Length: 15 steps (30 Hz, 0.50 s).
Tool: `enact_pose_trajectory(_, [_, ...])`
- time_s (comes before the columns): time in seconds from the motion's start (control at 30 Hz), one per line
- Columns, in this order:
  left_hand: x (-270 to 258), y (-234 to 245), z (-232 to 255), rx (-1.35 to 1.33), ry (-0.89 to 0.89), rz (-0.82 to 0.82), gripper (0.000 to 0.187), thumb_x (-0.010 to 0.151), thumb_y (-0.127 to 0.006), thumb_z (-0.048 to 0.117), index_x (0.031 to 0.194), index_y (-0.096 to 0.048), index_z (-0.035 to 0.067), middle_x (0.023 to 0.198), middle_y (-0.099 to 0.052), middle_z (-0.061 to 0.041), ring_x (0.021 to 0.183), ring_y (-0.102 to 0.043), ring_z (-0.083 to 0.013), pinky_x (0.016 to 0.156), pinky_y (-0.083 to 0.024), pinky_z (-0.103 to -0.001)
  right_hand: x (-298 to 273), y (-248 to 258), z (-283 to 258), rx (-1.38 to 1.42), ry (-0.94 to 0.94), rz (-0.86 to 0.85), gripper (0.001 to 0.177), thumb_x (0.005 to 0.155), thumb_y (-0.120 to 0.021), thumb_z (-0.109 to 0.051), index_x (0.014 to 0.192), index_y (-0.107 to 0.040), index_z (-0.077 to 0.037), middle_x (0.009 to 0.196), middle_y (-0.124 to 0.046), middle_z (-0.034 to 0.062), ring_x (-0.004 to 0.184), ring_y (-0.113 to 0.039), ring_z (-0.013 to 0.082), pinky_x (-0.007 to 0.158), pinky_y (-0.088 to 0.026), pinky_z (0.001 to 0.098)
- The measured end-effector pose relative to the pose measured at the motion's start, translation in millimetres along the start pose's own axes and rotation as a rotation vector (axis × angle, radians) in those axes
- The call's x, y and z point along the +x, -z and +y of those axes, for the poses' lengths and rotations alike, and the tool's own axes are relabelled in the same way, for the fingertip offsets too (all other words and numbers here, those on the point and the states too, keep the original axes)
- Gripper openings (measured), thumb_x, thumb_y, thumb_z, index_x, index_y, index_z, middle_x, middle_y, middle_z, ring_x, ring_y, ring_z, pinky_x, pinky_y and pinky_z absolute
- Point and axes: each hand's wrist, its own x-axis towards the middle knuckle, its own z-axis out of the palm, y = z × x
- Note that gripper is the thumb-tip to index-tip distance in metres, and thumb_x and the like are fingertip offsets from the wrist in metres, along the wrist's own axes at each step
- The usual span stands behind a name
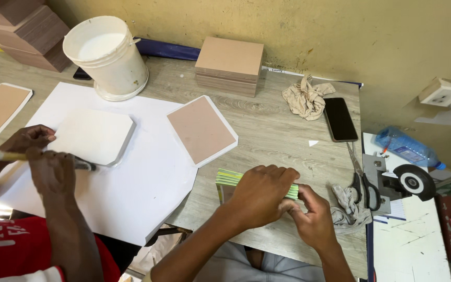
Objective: The person assembles books by applying glue to the edges of cardboard covers and attaching them to stacks of paper. They use a brush to spread the adhesive and press the components together, stacking the finished books on the table.
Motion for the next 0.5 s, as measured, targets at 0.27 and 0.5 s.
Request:
enact_pose_trajectory(0.27, [-75, 46, -46, -0.517, 0.409, 0.147, 0.101, 0.081, -0.083, 0.053, 0.164, -0.038, 0.016, 0.167, -0.048, -0.011, 0.16, -0.037, -0.0324, 0.128, -0.028, -0.053, -6, -6, -6, 0.049, -0.132, 0.049, 0.025, 0.094, -0.083, -0.028, 0.09, -0.068, -0.008, 0.079, -0.061, -0.0009, 0.086, -0.065, 0.0144, 0.073, -0.046, 0.0286])
enact_pose_trajectory(0.5, [-94, -15, -34, -0.946, 0.425, 0.427, 0.036, 0.103, -0.062, 0.043, 0.123, -0.058, 0.013, 0.114, -0.062, -0.006, 0.108, -0.063, -0.0208, 0.091, -0.052, -0.034, -18, -40, 11, 0.762, -0.112, 0.217, 0.052, 0.098, -0.07, -0.017, 0.145, -0.057, 0.002, 0.125, -0.069, 0.0176, 0.114, -0.068, 0.0294, 0.099, -0.056, 0.0419])
